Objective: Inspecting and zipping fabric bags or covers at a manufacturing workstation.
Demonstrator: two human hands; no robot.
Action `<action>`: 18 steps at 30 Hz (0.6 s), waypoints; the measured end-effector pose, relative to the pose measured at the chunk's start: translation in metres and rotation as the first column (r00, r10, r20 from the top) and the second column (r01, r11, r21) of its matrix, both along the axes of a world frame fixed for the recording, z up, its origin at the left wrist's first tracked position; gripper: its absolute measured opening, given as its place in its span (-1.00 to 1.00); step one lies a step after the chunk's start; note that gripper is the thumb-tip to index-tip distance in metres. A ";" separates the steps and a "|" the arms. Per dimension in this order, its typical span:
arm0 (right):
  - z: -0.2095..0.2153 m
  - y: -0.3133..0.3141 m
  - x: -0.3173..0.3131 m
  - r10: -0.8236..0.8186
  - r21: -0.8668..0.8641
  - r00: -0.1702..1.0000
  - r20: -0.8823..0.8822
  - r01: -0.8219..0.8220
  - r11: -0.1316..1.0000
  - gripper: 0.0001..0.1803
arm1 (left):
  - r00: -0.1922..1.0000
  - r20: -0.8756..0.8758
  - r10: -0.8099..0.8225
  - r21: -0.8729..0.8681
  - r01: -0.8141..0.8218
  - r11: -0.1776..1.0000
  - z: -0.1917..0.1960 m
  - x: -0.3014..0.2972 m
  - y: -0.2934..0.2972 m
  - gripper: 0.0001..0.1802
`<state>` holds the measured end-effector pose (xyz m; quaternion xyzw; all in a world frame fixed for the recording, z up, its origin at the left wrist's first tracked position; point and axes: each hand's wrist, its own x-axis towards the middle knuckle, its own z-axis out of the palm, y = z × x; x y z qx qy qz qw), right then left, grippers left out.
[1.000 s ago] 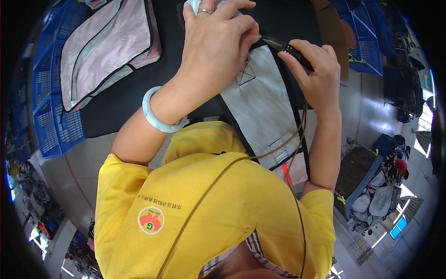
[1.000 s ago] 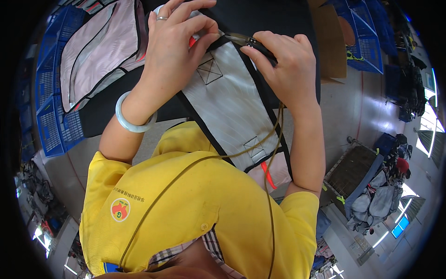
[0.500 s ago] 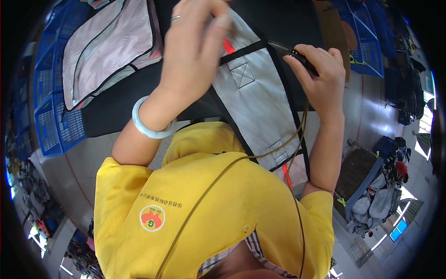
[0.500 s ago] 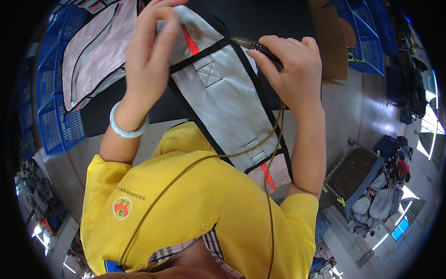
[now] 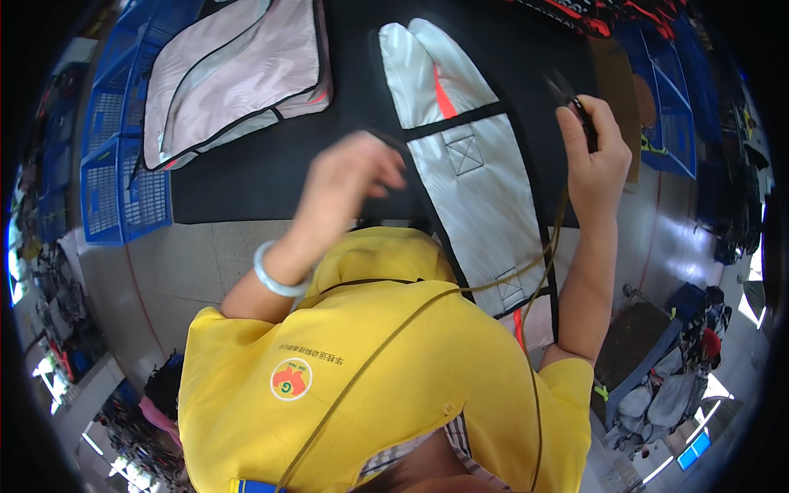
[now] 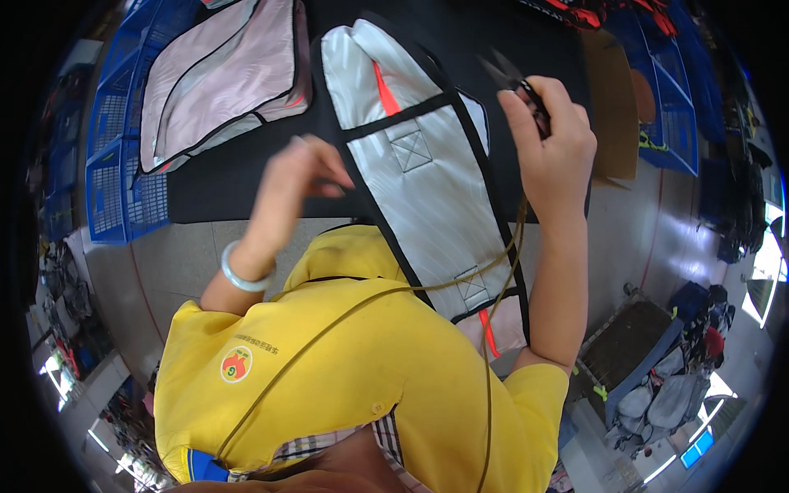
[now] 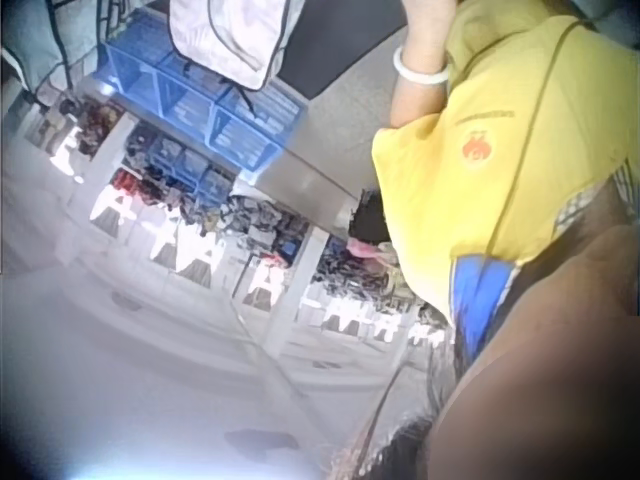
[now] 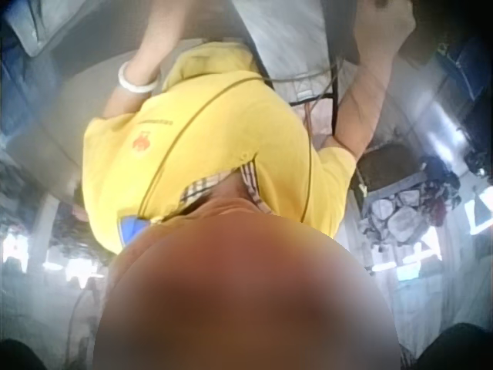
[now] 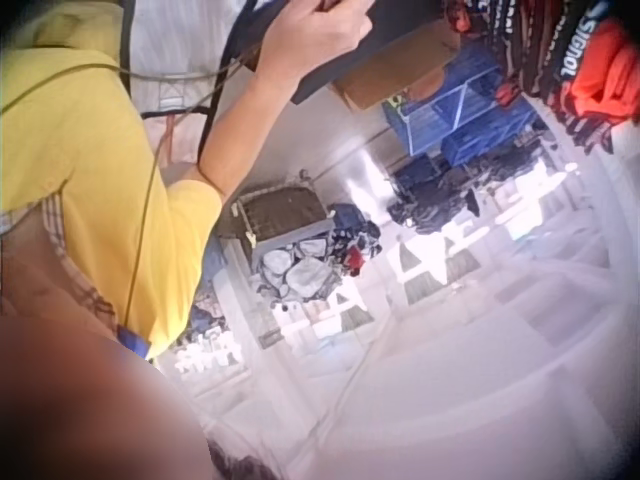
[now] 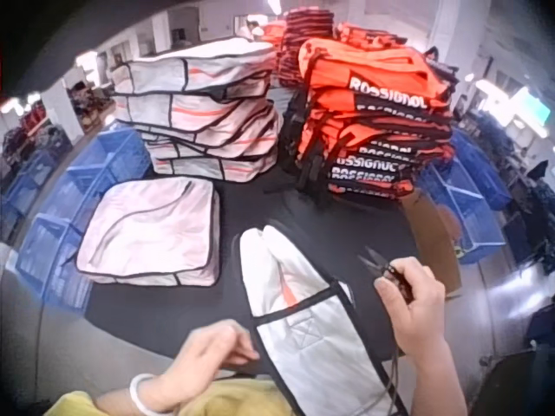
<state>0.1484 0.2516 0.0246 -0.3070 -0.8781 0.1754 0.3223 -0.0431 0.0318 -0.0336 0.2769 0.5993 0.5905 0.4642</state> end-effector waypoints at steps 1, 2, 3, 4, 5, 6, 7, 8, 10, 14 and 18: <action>0.003 -0.002 -0.004 -0.041 -0.157 0.999 -0.033 0.035 0.987 -0.79 | 0.994 -0.026 -0.105 -0.092 0.103 0.990 -0.002 0.018 -0.002 -0.49; 0.005 -0.002 -0.001 -0.069 -0.174 0.997 -0.021 0.064 0.983 -0.79 | 0.922 -0.139 -0.360 -0.312 0.305 0.900 0.004 0.028 0.008 -0.42; 0.004 -0.001 0.005 -0.097 -0.181 0.994 -0.048 0.087 0.980 -0.78 | 0.784 -0.184 -0.593 -0.544 0.421 0.726 0.011 0.035 0.020 -0.34; 0.005 0.001 0.013 -0.137 -0.204 0.988 -0.067 0.121 0.972 -0.77 | 0.828 -0.180 -0.530 -0.457 0.407 0.791 0.006 0.044 0.026 -0.31; 0.004 0.006 0.027 -0.169 -0.188 0.981 -0.095 0.149 0.971 -0.77 | 0.865 -0.174 -0.471 -0.361 0.389 0.848 -0.006 0.052 0.032 -0.29; 0.013 0.005 0.038 -0.223 -0.212 0.971 -0.087 0.201 0.956 -0.76 | 0.913 -0.116 -0.391 -0.290 0.345 0.893 -0.016 0.059 0.041 -0.30; 0.020 0.010 0.048 -0.270 -0.144 0.957 -0.105 0.254 0.957 -0.76 | 0.948 -0.054 -0.314 -0.212 0.296 0.931 -0.022 0.058 0.046 -0.32; 0.027 0.023 0.066 -0.310 -0.221 0.940 -0.141 0.275 0.936 -0.75 | 0.958 -0.075 -0.275 -0.210 0.255 0.944 -0.011 0.049 0.043 -0.32; 0.044 0.051 0.116 -0.396 -0.334 0.879 -0.265 0.302 0.893 -0.73 | 0.996 -0.030 0.083 -0.027 -0.084 0.996 0.029 0.037 0.041 -0.30; 0.052 0.056 0.157 -0.442 -0.316 0.833 -0.332 0.343 0.884 -0.68 | 0.776 -0.491 0.396 0.359 -0.234 0.903 0.058 -0.052 -0.006 -0.55; 0.020 0.030 0.108 -0.450 -0.480 0.832 -0.323 0.265 0.836 -0.68 | 0.735 0.367 0.571 0.494 -0.674 0.550 0.116 -0.122 -0.024 -0.65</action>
